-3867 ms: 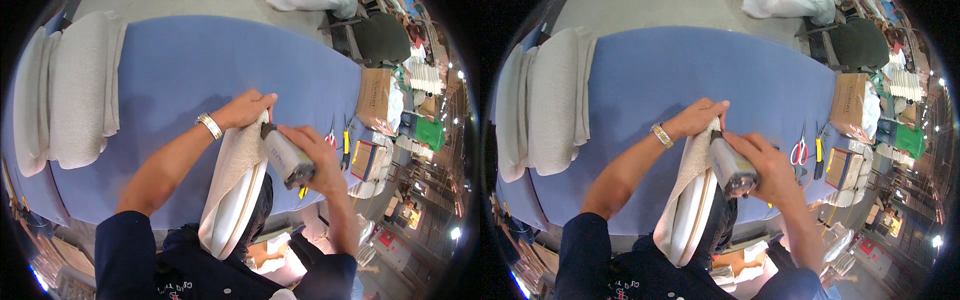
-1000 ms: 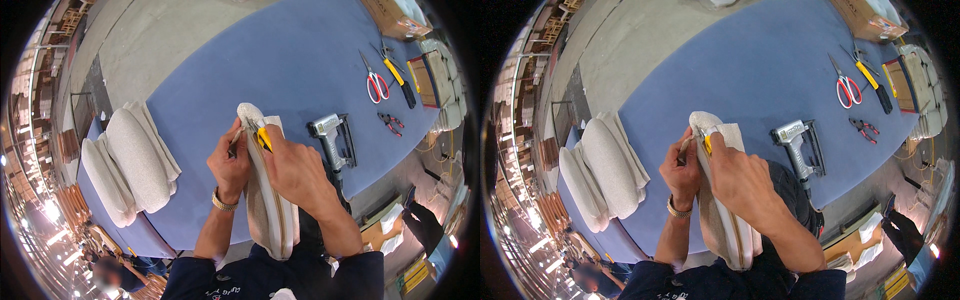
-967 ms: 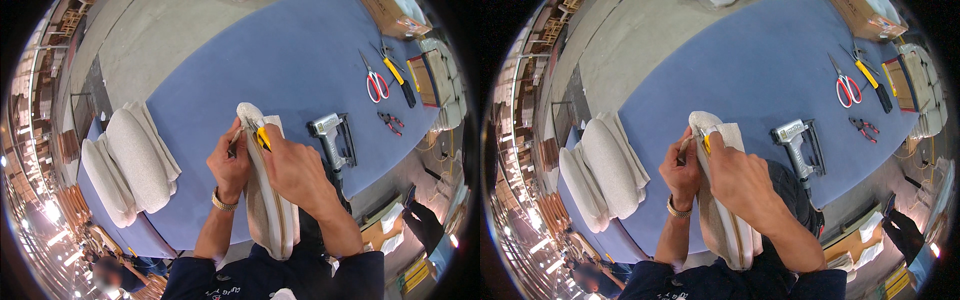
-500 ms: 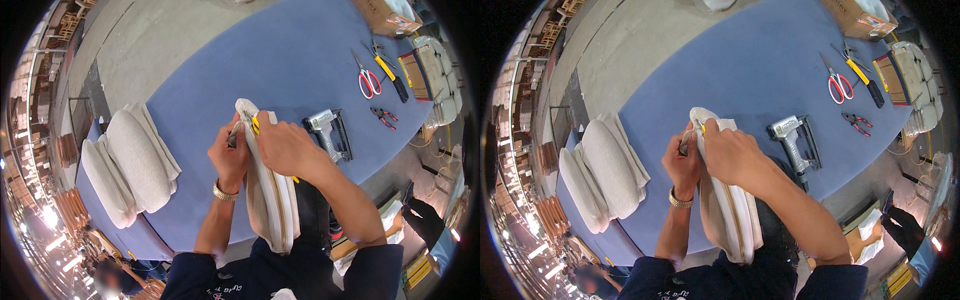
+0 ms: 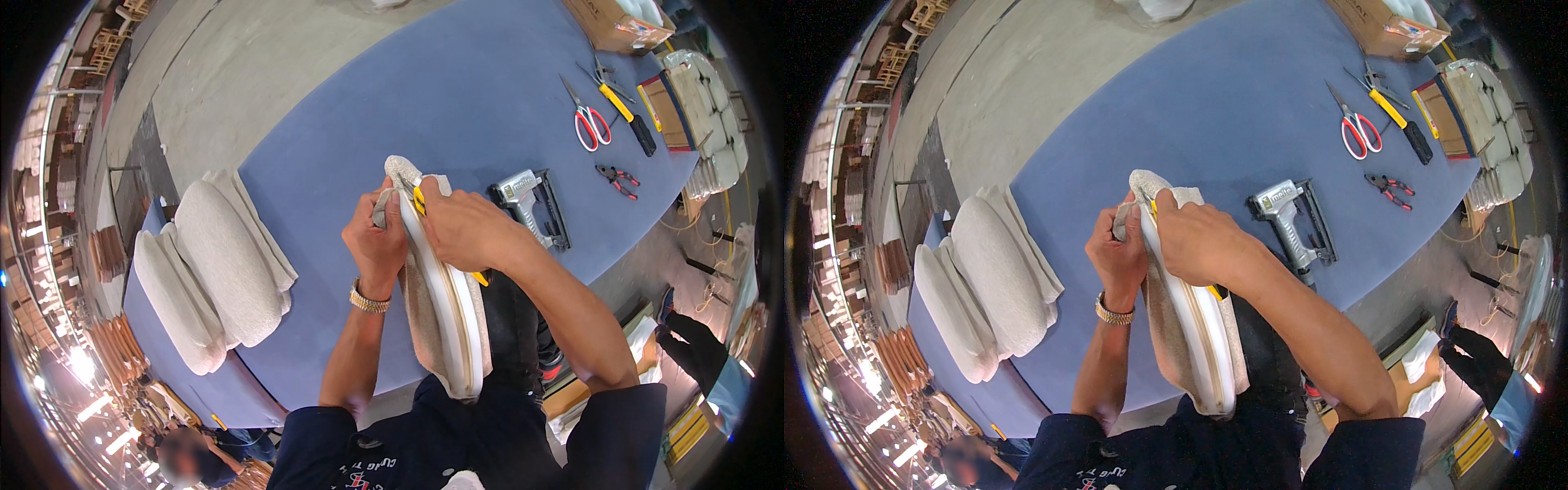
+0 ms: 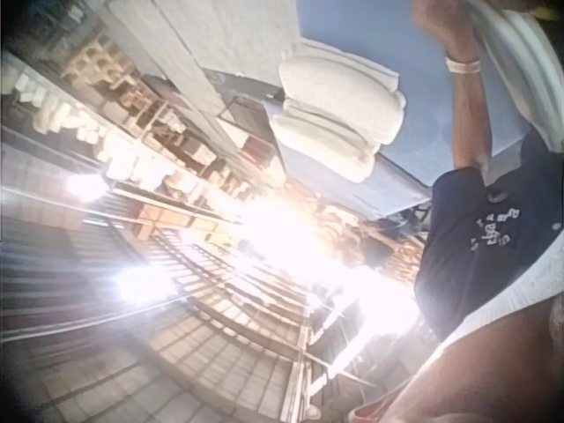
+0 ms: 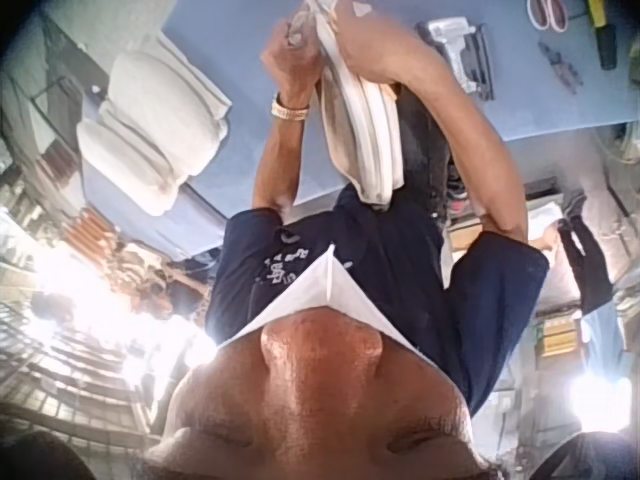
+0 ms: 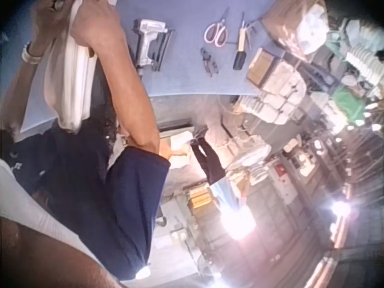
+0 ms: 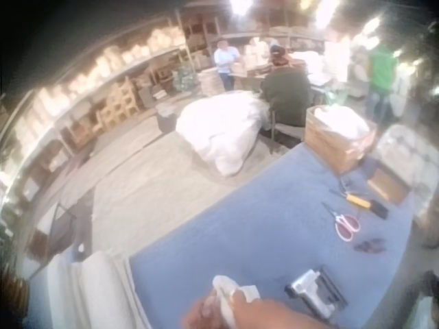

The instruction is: The person assembles cushion covers by folding fabric over foam inserts, trimming excess with a utility knife, and securing edges with a staple gun. The process is repeated for multiple cushion units on a blue work table in a workshop.

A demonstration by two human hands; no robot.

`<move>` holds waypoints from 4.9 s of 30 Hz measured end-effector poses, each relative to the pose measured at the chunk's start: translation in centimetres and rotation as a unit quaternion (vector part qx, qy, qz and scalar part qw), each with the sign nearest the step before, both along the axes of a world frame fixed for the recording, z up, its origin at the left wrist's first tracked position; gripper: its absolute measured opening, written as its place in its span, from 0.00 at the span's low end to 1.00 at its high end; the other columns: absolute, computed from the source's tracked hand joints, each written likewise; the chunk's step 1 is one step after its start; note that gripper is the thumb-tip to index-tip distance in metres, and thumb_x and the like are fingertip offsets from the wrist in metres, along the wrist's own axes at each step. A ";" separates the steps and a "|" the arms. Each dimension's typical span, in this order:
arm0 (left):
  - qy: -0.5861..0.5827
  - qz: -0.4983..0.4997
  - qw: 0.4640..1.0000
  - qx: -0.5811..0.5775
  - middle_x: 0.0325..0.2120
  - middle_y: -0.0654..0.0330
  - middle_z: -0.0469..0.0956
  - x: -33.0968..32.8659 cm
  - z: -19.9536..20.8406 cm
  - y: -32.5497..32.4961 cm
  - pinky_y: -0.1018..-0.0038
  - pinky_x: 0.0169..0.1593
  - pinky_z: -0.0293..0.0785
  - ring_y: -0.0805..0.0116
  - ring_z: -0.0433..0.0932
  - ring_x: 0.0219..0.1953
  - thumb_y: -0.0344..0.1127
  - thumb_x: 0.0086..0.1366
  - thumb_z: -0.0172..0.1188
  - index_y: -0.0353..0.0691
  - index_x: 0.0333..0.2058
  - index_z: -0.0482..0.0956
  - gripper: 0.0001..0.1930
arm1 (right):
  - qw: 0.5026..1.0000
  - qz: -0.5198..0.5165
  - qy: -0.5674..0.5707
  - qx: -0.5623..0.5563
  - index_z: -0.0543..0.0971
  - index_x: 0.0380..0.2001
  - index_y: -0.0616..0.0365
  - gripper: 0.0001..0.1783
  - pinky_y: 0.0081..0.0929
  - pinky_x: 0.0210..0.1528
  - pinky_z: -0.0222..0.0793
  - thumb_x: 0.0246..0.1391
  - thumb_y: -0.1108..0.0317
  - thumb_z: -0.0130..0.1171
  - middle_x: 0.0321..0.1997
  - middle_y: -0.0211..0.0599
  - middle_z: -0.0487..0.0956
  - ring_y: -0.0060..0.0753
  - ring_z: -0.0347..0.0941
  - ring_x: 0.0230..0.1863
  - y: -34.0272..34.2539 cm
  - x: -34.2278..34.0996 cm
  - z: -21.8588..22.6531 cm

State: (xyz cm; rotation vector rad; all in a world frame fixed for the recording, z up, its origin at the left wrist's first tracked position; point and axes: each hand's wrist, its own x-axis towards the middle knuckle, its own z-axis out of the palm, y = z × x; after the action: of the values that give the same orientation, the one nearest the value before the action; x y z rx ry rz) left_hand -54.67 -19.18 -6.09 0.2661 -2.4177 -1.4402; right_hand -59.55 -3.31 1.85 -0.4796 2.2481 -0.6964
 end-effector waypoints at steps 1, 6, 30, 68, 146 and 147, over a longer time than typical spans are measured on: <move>-0.005 0.000 1.000 -0.002 0.44 0.52 0.88 0.0 0.0 0.0 0.76 0.35 0.76 0.81 0.76 0.31 0.32 0.71 0.64 0.31 0.35 0.80 0.09 | 1.000 -0.003 -0.004 0.001 0.62 0.54 0.73 0.21 0.60 0.43 0.73 0.67 0.66 0.49 0.30 0.69 0.81 0.73 0.79 0.35 0.0 0.1 0.0; -0.006 0.002 0.999 0.032 0.42 0.54 0.88 0.0 0.1 -0.1 0.77 0.36 0.75 0.81 0.75 0.32 0.32 0.72 0.63 0.32 0.36 0.81 0.09 | 0.998 -0.048 0.029 -0.027 0.63 0.48 0.67 0.16 0.62 0.42 0.72 0.67 0.66 0.49 0.28 0.67 0.80 0.74 0.79 0.33 0.0 1.8 -1.1; -0.089 -0.020 0.995 -0.044 0.41 0.53 0.89 -1.9 2.2 -1.2 0.71 0.45 0.79 0.69 0.86 0.40 0.34 0.68 0.66 0.32 0.36 0.83 0.09 | 0.984 -0.143 0.068 -0.081 0.63 0.46 0.63 0.14 0.64 0.36 0.72 0.66 0.65 0.52 0.26 0.60 0.81 0.70 0.79 0.29 -0.5 3.5 -1.6; -0.057 -0.053 0.995 -0.070 0.44 0.52 0.85 -1.1 1.4 -0.6 0.70 0.48 0.77 0.67 0.82 0.43 0.39 0.70 0.66 0.33 0.48 0.80 0.16 | 0.963 -0.227 0.020 -0.144 0.63 0.52 0.64 0.19 0.64 0.41 0.73 0.65 0.66 0.52 0.27 0.62 0.81 0.72 0.80 0.33 0.5 4.8 -2.2; 0.012 0.035 0.989 0.146 0.59 0.45 0.76 5.2 2.9 -10.2 0.67 0.62 0.70 0.58 0.77 0.57 0.50 0.72 0.61 0.35 0.68 0.66 0.34 | 0.968 -0.128 0.121 -0.179 0.54 0.74 0.64 0.53 0.48 0.65 0.69 0.52 0.57 0.69 0.66 0.66 0.71 0.66 0.72 0.64 -2.6 21.4 -5.3; -0.006 0.049 0.992 0.117 0.65 0.43 0.70 6.3 1.2 -9.4 0.67 0.65 0.68 0.58 0.74 0.61 0.50 0.71 0.62 0.37 0.74 0.56 0.41 | 0.967 -0.137 0.108 -0.187 0.57 0.72 0.57 0.48 0.52 0.59 0.73 0.52 0.59 0.68 0.60 0.66 0.76 0.69 0.76 0.57 -2.8 20.7 -5.4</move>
State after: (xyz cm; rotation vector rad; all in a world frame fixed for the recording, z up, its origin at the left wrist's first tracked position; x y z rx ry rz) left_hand -48.39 -28.55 -4.93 0.4422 -2.2109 -1.6812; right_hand -38.81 -6.10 -3.60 -0.4441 2.4193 -1.2814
